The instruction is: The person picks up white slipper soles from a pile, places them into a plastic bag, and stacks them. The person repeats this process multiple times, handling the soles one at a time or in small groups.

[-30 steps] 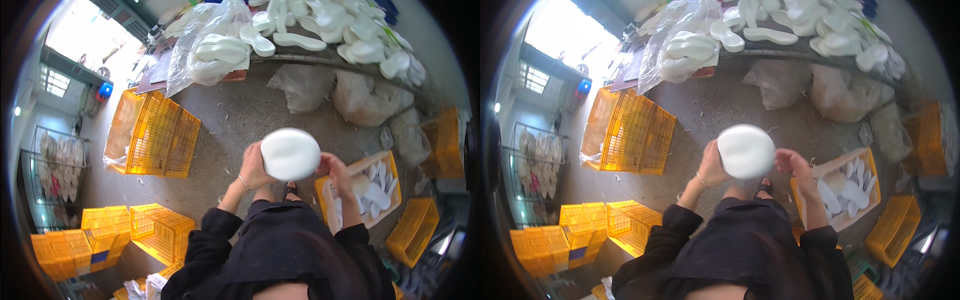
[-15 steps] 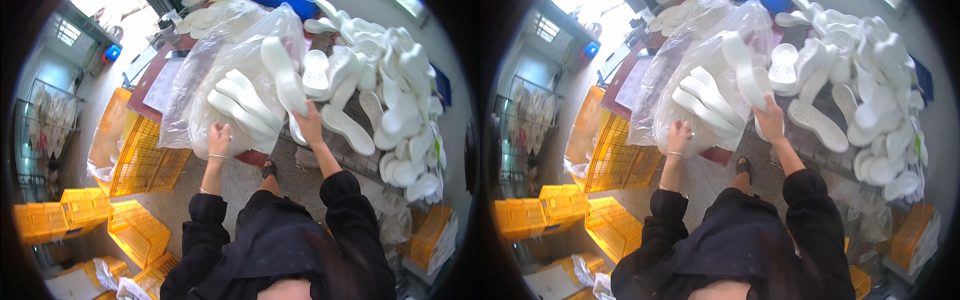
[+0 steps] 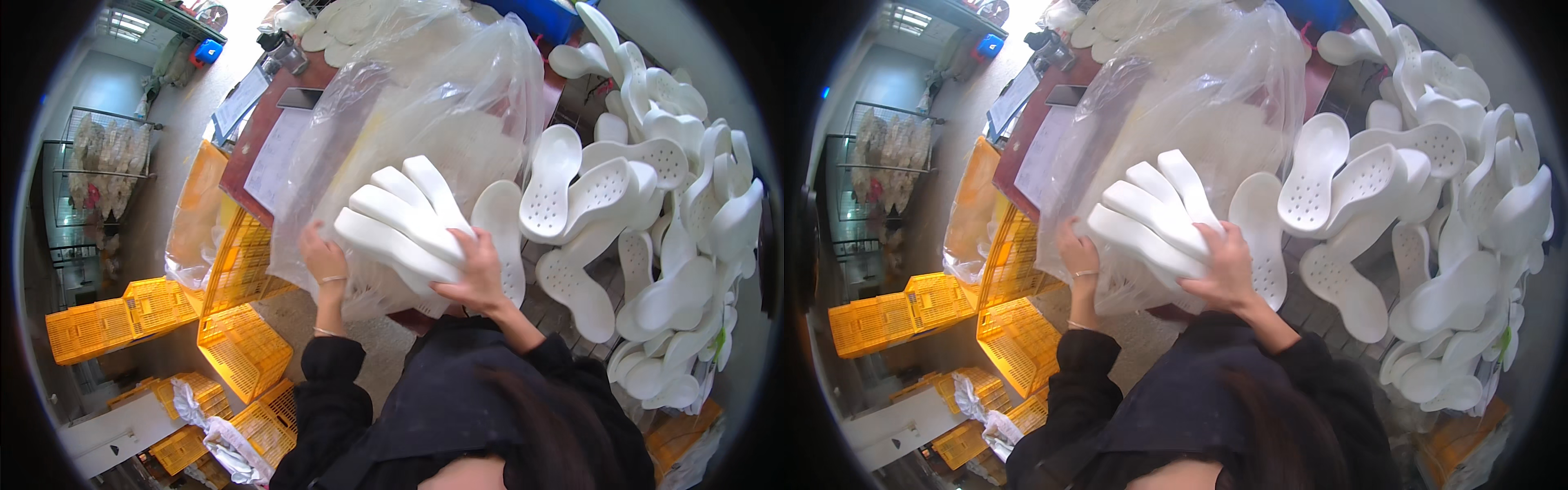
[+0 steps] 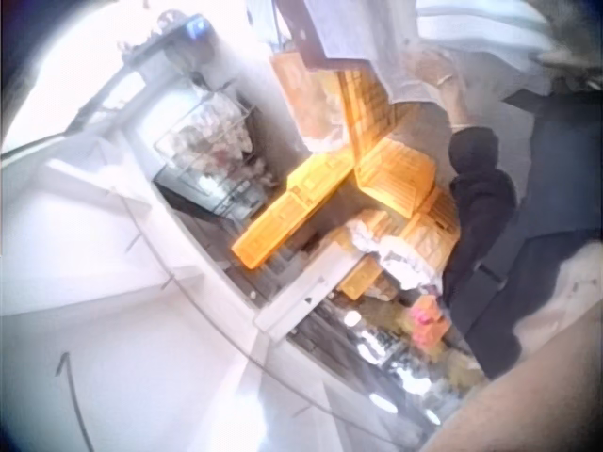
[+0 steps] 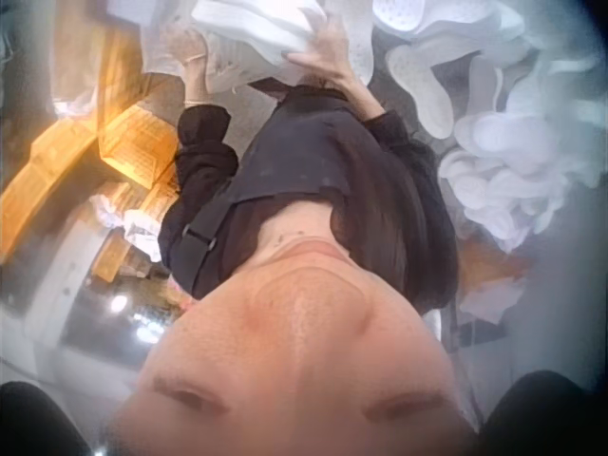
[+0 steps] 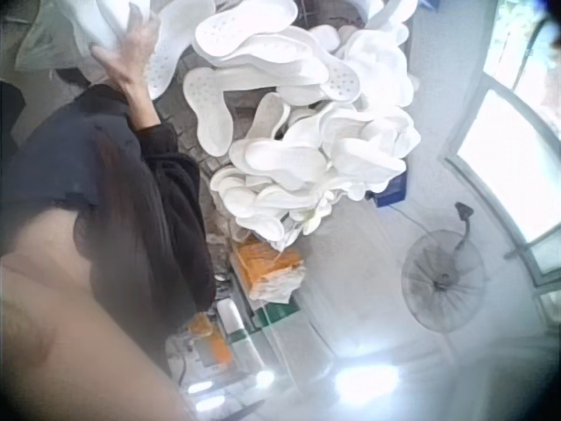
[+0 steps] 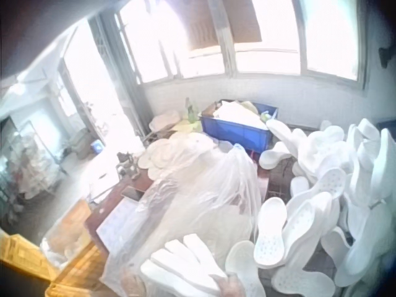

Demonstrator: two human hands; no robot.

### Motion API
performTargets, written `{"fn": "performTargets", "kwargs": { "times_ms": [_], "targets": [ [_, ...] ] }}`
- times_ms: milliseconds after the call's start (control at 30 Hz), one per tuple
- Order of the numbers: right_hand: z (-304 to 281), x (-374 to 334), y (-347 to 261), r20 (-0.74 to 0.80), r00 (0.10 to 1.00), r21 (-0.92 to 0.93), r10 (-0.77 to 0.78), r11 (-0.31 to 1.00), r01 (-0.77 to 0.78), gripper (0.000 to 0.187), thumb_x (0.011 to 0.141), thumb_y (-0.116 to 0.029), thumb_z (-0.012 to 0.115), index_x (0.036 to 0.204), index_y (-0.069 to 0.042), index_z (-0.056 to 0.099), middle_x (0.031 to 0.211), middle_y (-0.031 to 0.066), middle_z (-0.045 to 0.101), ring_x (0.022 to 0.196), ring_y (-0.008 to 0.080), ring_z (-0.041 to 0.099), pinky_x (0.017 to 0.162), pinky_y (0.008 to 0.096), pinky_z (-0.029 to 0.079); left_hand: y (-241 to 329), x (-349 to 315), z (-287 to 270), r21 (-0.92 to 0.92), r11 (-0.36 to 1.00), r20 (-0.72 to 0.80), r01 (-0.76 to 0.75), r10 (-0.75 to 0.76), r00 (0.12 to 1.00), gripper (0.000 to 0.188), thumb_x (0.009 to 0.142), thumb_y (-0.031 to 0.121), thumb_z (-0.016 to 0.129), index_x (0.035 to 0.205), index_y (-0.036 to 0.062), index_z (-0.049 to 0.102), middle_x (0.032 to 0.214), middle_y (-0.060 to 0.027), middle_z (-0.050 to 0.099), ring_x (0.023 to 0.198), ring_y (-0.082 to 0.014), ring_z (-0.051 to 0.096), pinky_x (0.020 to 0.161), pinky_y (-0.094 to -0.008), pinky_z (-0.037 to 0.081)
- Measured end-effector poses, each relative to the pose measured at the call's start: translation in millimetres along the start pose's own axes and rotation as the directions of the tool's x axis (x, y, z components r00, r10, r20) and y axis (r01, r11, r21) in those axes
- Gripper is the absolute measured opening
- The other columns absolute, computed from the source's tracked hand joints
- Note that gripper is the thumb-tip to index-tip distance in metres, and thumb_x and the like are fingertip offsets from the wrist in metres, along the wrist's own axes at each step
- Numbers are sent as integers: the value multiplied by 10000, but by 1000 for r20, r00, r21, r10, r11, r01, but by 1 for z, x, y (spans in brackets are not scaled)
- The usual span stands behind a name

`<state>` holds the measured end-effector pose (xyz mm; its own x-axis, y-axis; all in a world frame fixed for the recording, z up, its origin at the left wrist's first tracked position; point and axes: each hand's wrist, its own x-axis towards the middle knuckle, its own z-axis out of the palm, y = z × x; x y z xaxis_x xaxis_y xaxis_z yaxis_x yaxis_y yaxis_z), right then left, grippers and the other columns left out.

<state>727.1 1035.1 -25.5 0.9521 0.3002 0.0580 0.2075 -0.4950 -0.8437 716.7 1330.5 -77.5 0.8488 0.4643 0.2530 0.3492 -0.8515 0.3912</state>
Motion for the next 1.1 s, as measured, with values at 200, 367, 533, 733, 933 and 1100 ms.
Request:
{"fn": "performTargets", "kwargs": {
  "times_ms": [200, 367, 533, 733, 933, 1100],
  "targets": [
    [-77, 35, 37, -121, 986, -25, -115, 993, 113, 829, 537, -265, 830, 1251, -34, 477, 1175, 224, 472, 1104, 373, 481, 955, 426, 410, 47, 83, 119, -111, 973, 126, -204, 217, 968, 804, 703, 347, 761, 1344, -28, 454, 1249, -231, 564, 1234, -383, 471, 1043, -446, 350],
    [-107, 60, 31, -63, 971, -255, 230, 937, -238, 831, 537, -308, 794, 1256, -24, 491, 1164, 244, 494, 1048, 387, 537, 897, 439, 453, 57, 141, 82, -86, 993, 626, 76, -5, 780, 721, 655, 363, 821, 1228, -12, 596, 1085, -206, 665, 997, -292, 646, 844, -391, 501],
    [-125, 60, 19, 86, 996, -215, -32, 975, 50, 799, 508, -294, 777, 1221, -32, 526, 1143, 237, 511, 1033, 396, 540, 892, 433, 451, 78, 153, -40, -539, 838, 332, 86, 117, 936, 447, 748, 194, 757, 1129, -11, 649, 960, -147, 713, 817, -275, 695, 735, -351, 535],
    [-42, 176, 40, 22, 935, -235, -354, 907, 349, 760, 562, -301, 806, 1226, -52, 531, 1204, 207, 526, 1101, 378, 525, 951, 429, 420, 130, 43, -66, -169, 908, -104, -383, 370, 923, 614, 590, -12, 570, 1187, 103, 655, 866, -166, 661, 715, -334, 636, 653, -408, 511],
    [37, 304, 107, 93, 945, -559, -313, 769, 310, 614, 682, -296, 747, 1215, -64, 551, 1230, 185, 537, 1118, 364, 519, 964, 423, 413, 157, -15, -71, 285, 894, -135, -345, 394, 909, 479, 690, 63, 611, 1166, 101, 651, 856, -71, 589, 802, -274, 572, 794, -417, 420],
    [41, 344, 125, 171, 958, -625, -230, 726, 285, 522, 735, -264, 705, 1197, -65, 567, 1245, 178, 539, 1126, 351, 522, 962, 418, 418, 178, -45, 34, -176, 292, -31, -940, 953, 302, 427, 873, 294, 592, 1268, 130, 589, 1302, -155, 514, 1230, -302, 491, 1107, -394, 286]
  ]
}}
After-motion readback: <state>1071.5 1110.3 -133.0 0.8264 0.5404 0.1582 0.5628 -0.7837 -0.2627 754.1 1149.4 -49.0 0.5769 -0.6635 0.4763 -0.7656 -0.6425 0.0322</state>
